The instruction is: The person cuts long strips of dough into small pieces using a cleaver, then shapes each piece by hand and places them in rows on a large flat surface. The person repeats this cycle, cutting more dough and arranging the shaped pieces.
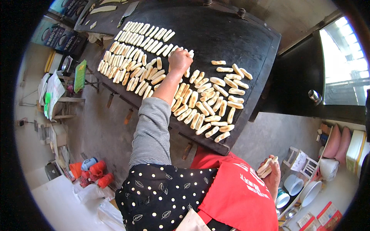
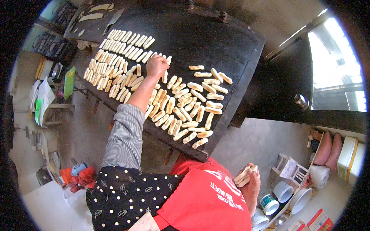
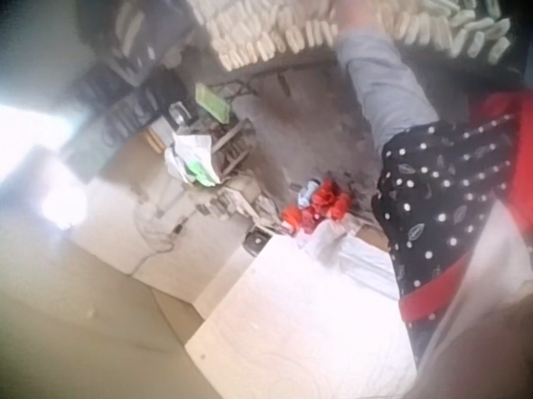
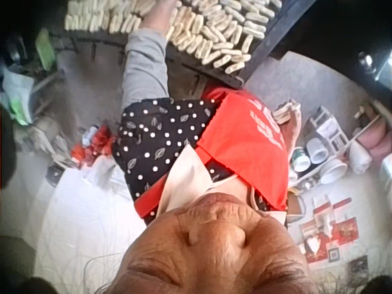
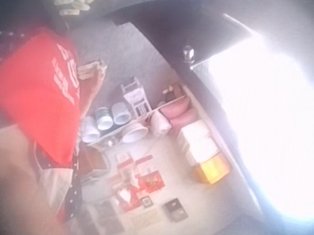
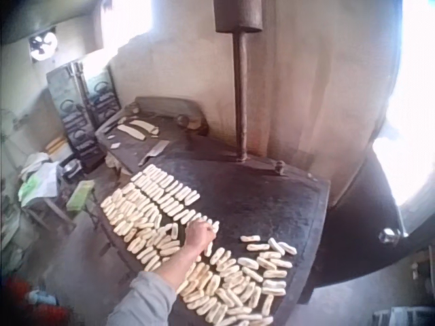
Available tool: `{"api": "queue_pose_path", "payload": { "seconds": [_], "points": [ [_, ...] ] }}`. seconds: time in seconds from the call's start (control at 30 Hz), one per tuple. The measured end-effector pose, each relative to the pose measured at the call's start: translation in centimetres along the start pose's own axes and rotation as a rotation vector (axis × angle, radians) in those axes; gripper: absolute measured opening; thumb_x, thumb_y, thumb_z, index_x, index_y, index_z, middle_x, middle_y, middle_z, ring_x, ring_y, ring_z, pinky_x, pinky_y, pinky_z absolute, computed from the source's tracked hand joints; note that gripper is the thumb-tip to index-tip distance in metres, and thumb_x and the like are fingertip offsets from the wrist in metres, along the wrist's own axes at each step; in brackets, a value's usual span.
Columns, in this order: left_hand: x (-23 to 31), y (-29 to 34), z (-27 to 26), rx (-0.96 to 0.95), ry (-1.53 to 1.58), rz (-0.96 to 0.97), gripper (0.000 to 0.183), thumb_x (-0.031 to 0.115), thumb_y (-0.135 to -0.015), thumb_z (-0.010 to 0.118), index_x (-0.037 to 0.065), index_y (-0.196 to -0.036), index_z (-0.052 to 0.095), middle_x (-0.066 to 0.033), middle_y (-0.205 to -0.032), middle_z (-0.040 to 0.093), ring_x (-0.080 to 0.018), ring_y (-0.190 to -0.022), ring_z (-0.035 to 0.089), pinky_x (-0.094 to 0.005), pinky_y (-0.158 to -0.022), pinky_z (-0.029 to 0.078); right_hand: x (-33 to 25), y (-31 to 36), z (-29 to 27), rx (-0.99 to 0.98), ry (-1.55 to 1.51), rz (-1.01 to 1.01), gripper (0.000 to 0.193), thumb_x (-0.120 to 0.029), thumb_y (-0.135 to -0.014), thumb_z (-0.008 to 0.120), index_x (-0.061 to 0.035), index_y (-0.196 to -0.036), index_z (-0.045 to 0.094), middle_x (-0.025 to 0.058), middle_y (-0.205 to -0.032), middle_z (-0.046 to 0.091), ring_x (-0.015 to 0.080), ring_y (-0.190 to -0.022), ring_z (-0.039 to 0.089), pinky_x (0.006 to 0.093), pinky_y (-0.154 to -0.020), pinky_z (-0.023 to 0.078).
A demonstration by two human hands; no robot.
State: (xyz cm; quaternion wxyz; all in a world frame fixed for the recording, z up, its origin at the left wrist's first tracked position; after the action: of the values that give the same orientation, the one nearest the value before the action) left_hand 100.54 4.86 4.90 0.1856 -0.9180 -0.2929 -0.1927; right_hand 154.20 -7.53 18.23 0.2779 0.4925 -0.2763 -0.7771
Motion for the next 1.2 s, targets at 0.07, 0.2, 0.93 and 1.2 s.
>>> {"api": "queue_pose_path", "payload": {
  "seconds": [0.07, 0.2, 0.93, 1.2],
  "points": [
    [0.4, -0.3, 1.0, 0.042, -0.028, 0.045, 0.007, 0.016, -0.061, 0.073, 0.015, -0.068, 0.071, -0.0028, -0.095, 0.065, -0.0266, -0.093, 0.061, -0.0377, -0.083, 0.048, 0.0, 0.0, -0.2, -0.012, -0.006, -0.007, 0.027, -0.020, -0.085, 0.067, -0.0092, -0.108, 0.057, 0.0059, -0.086, 0.064, 0.0188, -0.076, 0.065, 0.0331, -0.061, 0.057],
    [1.3, -0.3, 2.6, 0.035, -0.107, -0.007, 0.008, 0.020, -0.063, 0.072, 0.016, -0.069, 0.071, -0.0005, -0.108, 0.063, -0.0255, -0.103, 0.057, -0.0430, -0.090, 0.043, 0.1, 0.0, -0.5, 0.056, -0.035, -0.028, 0.027, -0.015, -0.085, 0.064, -0.0062, -0.108, 0.054, 0.0100, -0.082, 0.061, 0.0201, -0.071, 0.062, 0.0313, -0.052, 0.054],
    [21.4, 21.2, -4.8, -0.716, 1.142, 0.186, 0.021, 0.004, -0.074, 0.063, 0.002, -0.094, 0.058, -0.0089, -0.080, 0.053, -0.0186, -0.071, 0.055, -0.0306, -0.062, 0.045, -0.1, -8.5, 9.1, -0.181, 0.280, -0.186, 0.021, -0.010, -0.085, 0.063, -0.0044, -0.104, 0.057, 0.0060, -0.087, 0.063, 0.0143, -0.074, 0.062, 0.0297, -0.065, 0.053],
    [19.8, 20.3, -3.4, -0.695, 1.034, 0.255, 0.018, 0.005, -0.078, 0.063, 0.001, -0.096, 0.061, -0.0092, -0.081, 0.060, -0.0209, -0.070, 0.060, -0.0301, -0.064, 0.048, 0.1, -9.3, 10.5, -0.211, 0.356, -0.153, 0.019, -0.011, -0.086, 0.063, -0.0052, -0.104, 0.058, 0.0079, -0.093, 0.064, 0.0173, -0.075, 0.063, 0.0310, -0.063, 0.053]
  ]
}}
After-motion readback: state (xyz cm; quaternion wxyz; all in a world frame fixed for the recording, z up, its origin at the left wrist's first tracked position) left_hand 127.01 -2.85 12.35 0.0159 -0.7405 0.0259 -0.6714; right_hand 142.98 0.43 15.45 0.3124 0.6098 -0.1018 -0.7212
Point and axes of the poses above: each hand's wrist, its own y-axis away from the middle knuckle, its own z-axis out of the palm, x = y × z, the point moved 1 cm from there along -y, towards the middle knuckle
